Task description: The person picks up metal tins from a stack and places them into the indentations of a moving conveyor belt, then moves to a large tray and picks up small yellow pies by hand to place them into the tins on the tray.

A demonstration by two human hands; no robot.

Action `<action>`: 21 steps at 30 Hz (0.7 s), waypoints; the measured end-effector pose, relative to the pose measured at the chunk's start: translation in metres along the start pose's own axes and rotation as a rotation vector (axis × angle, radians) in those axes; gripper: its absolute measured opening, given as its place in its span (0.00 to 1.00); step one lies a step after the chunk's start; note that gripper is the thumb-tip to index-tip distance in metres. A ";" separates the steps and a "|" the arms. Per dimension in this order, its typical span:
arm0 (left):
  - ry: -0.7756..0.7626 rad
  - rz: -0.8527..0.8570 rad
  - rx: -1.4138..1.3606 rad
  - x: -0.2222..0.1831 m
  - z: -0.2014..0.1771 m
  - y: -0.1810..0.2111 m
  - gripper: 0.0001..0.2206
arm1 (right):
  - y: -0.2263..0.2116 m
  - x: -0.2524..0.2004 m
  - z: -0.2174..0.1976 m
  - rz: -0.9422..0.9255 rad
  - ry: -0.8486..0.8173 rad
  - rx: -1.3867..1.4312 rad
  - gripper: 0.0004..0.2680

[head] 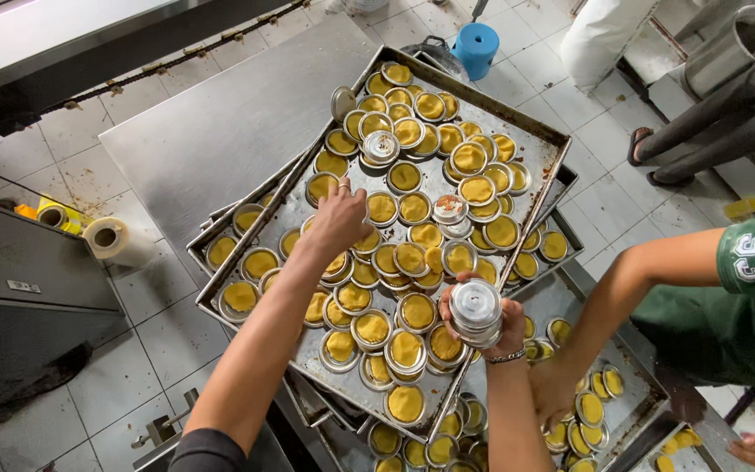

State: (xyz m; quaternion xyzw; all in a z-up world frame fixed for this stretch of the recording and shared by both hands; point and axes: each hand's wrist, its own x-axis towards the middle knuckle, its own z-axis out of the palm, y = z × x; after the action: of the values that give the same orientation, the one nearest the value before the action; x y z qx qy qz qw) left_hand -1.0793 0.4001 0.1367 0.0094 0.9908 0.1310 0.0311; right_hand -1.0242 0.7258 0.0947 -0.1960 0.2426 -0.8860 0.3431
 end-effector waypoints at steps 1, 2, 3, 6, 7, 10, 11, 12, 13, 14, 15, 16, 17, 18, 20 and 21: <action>-0.002 -0.005 -0.001 0.003 0.012 -0.004 0.30 | 0.000 0.000 0.000 0.005 0.000 0.003 0.32; -0.007 -0.052 0.015 0.007 0.024 -0.007 0.29 | 0.000 0.000 -0.001 0.003 0.002 0.004 0.32; -0.011 -0.094 0.033 0.012 0.035 -0.010 0.27 | 0.000 0.000 -0.002 -0.005 0.005 0.004 0.32; -0.053 -0.111 0.013 0.011 0.061 -0.034 0.34 | 0.002 -0.004 -0.005 -0.027 0.004 0.015 0.32; -0.057 -0.113 0.013 0.003 0.035 -0.039 0.34 | 0.001 -0.005 -0.005 -0.025 0.006 0.018 0.32; -0.099 0.009 -0.118 -0.003 -0.023 -0.059 0.32 | -0.001 0.000 -0.008 -0.024 -0.018 0.017 0.32; -0.030 -0.034 -0.167 0.001 -0.025 -0.064 0.33 | -0.001 -0.003 -0.008 -0.018 0.003 0.021 0.32; 0.039 -0.076 -0.215 0.004 -0.028 -0.069 0.33 | 0.000 -0.005 -0.007 -0.013 0.024 0.025 0.32; 0.036 -0.079 -0.221 0.009 -0.021 -0.072 0.33 | -0.001 -0.006 -0.006 -0.008 0.029 0.025 0.32; 0.022 -0.071 -0.173 0.013 -0.013 -0.075 0.31 | -0.001 -0.007 -0.004 0.004 0.035 0.025 0.32; 0.015 -0.066 -0.120 0.019 -0.010 -0.080 0.28 | -0.002 -0.002 -0.003 0.015 0.033 0.025 0.33; 0.018 -0.070 -0.120 0.020 0.000 -0.076 0.28 | -0.004 -0.004 -0.004 0.019 0.029 0.025 0.33; 0.003 -0.119 -0.071 0.020 0.008 -0.075 0.29 | -0.003 -0.004 -0.005 0.015 0.023 0.034 0.33; -0.012 -0.169 -0.022 0.020 0.016 -0.074 0.30 | -0.002 -0.004 -0.006 0.011 0.018 0.043 0.32; -0.009 -0.285 0.005 0.021 0.016 -0.061 0.30 | 0.000 -0.003 -0.005 0.015 0.010 0.050 0.32; 0.010 -0.402 0.025 0.024 0.016 -0.053 0.30 | -0.004 -0.001 -0.006 0.022 -0.008 0.042 0.32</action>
State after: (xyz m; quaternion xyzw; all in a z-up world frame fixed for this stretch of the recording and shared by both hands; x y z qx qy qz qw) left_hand -1.1031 0.3537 0.1062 -0.1886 0.9745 0.1099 0.0516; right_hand -1.0287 0.7311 0.0922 -0.1896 0.2247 -0.8863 0.3577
